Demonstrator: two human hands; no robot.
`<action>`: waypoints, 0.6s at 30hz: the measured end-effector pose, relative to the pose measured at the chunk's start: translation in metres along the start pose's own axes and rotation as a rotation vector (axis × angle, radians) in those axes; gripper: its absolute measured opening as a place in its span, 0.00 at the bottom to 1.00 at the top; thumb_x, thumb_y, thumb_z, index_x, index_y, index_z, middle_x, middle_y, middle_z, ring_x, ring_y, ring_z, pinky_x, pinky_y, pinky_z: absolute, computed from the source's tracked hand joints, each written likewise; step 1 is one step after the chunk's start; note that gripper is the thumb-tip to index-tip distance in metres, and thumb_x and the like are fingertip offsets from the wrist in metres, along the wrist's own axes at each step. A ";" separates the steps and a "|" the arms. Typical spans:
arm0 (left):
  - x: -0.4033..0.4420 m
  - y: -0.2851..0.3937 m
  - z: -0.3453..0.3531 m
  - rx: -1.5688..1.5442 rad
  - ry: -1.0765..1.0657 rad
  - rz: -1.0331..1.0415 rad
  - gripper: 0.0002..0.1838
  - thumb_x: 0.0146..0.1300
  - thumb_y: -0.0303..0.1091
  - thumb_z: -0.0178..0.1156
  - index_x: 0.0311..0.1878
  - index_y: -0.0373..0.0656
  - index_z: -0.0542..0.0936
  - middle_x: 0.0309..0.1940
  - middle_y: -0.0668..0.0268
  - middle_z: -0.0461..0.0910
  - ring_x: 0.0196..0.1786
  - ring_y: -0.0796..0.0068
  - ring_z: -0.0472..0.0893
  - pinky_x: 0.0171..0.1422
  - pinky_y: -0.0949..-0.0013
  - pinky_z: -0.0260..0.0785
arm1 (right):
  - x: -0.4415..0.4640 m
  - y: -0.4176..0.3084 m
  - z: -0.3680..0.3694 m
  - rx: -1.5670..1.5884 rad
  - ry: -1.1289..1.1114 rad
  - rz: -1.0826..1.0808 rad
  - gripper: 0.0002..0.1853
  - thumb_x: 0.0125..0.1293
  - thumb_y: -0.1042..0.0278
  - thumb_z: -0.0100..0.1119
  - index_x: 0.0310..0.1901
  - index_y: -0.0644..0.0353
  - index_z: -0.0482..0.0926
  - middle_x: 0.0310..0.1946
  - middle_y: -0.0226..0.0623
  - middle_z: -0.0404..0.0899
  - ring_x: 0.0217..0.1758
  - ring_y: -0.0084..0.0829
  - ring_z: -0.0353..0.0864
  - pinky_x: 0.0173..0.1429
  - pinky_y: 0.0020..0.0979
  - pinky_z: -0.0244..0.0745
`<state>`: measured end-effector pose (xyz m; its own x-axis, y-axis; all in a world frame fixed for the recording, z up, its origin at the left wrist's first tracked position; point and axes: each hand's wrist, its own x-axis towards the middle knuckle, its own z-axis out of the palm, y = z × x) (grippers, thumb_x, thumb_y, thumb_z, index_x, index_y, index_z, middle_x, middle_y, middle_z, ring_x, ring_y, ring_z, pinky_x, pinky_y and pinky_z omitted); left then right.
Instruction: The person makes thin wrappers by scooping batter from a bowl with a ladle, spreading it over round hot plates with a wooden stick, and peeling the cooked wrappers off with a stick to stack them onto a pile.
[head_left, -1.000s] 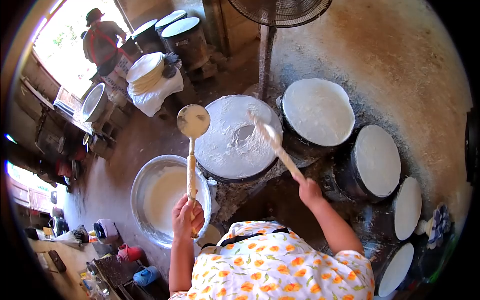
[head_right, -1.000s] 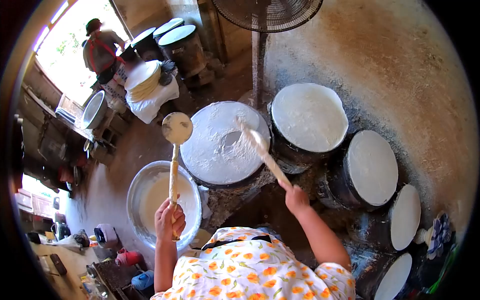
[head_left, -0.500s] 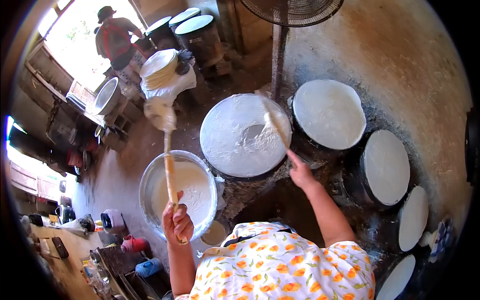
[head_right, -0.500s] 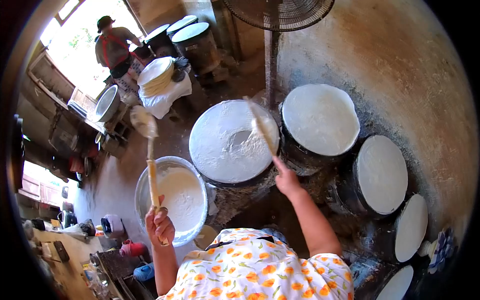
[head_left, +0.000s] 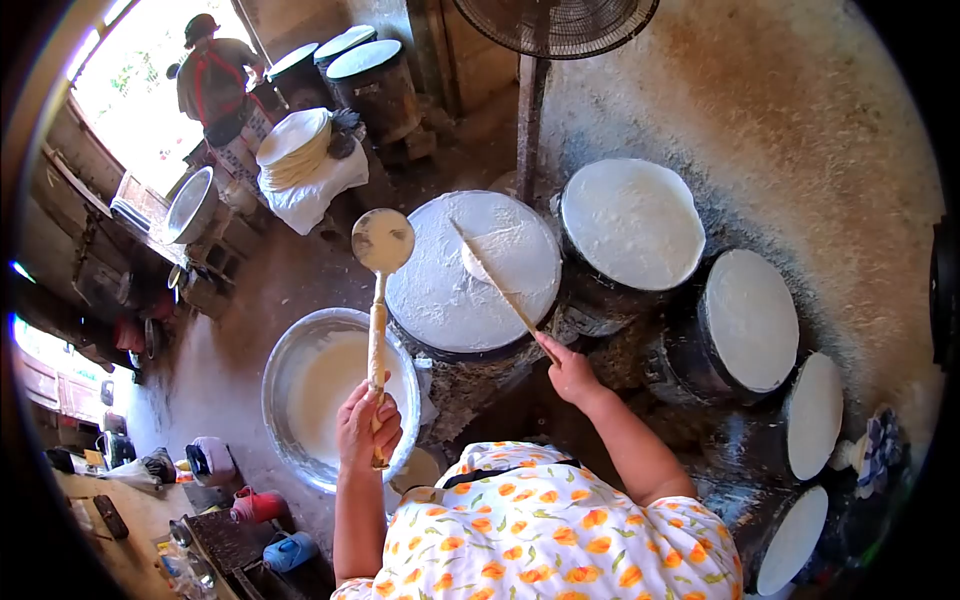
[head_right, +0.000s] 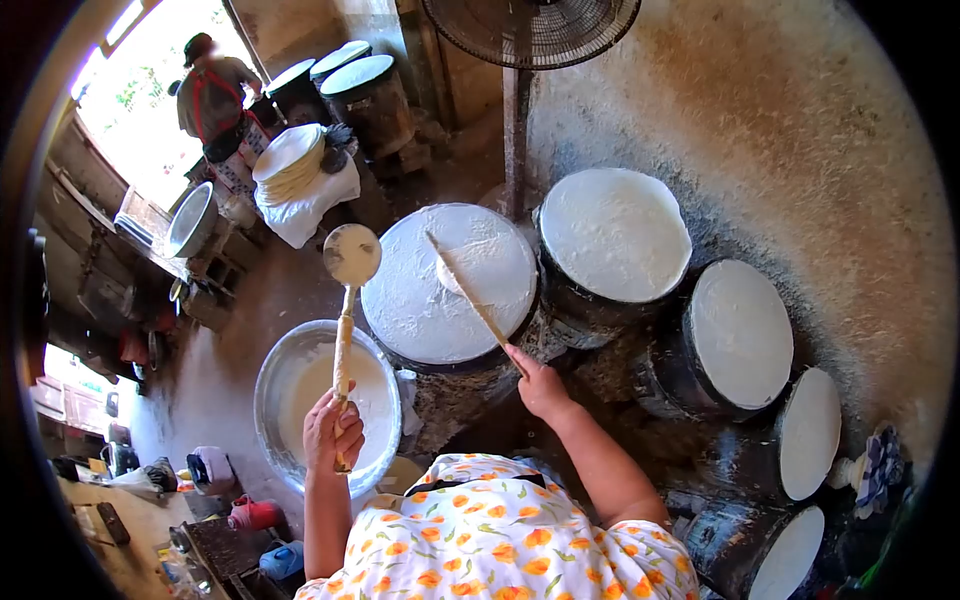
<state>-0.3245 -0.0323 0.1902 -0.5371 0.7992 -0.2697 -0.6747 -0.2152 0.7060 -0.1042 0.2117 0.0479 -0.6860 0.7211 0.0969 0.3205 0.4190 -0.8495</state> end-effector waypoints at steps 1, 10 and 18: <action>0.000 0.000 0.000 0.014 0.015 -0.013 0.19 0.69 0.32 0.49 0.58 0.31 0.68 0.20 0.67 0.66 0.10 0.85 0.60 0.08 0.80 0.55 | 0.002 0.004 -0.005 -0.004 0.001 -0.002 0.32 0.57 0.81 0.44 0.63 0.38 0.68 0.49 0.54 0.75 0.50 0.53 0.75 0.50 0.45 0.73; -0.011 -0.003 -0.013 0.096 0.035 -0.069 0.14 0.70 0.34 0.49 0.55 0.40 0.72 0.21 0.68 0.68 0.12 0.84 0.63 0.11 0.79 0.56 | 0.066 -0.011 0.011 -0.153 -0.143 0.191 0.33 0.56 0.82 0.42 0.64 0.41 0.68 0.51 0.51 0.76 0.55 0.50 0.75 0.55 0.39 0.72; -0.016 -0.003 -0.025 0.150 0.074 -0.108 0.16 0.69 0.33 0.49 0.57 0.39 0.70 0.21 0.70 0.67 0.12 0.85 0.64 0.11 0.79 0.56 | 0.013 0.023 -0.014 -0.133 0.089 0.171 0.34 0.57 0.82 0.44 0.64 0.36 0.68 0.48 0.51 0.78 0.50 0.48 0.79 0.50 0.39 0.74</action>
<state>-0.3264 -0.0586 0.1758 -0.5054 0.7685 -0.3923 -0.6504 -0.0406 0.7585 -0.0966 0.2379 0.0370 -0.5561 0.8311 0.0078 0.5144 0.3515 -0.7822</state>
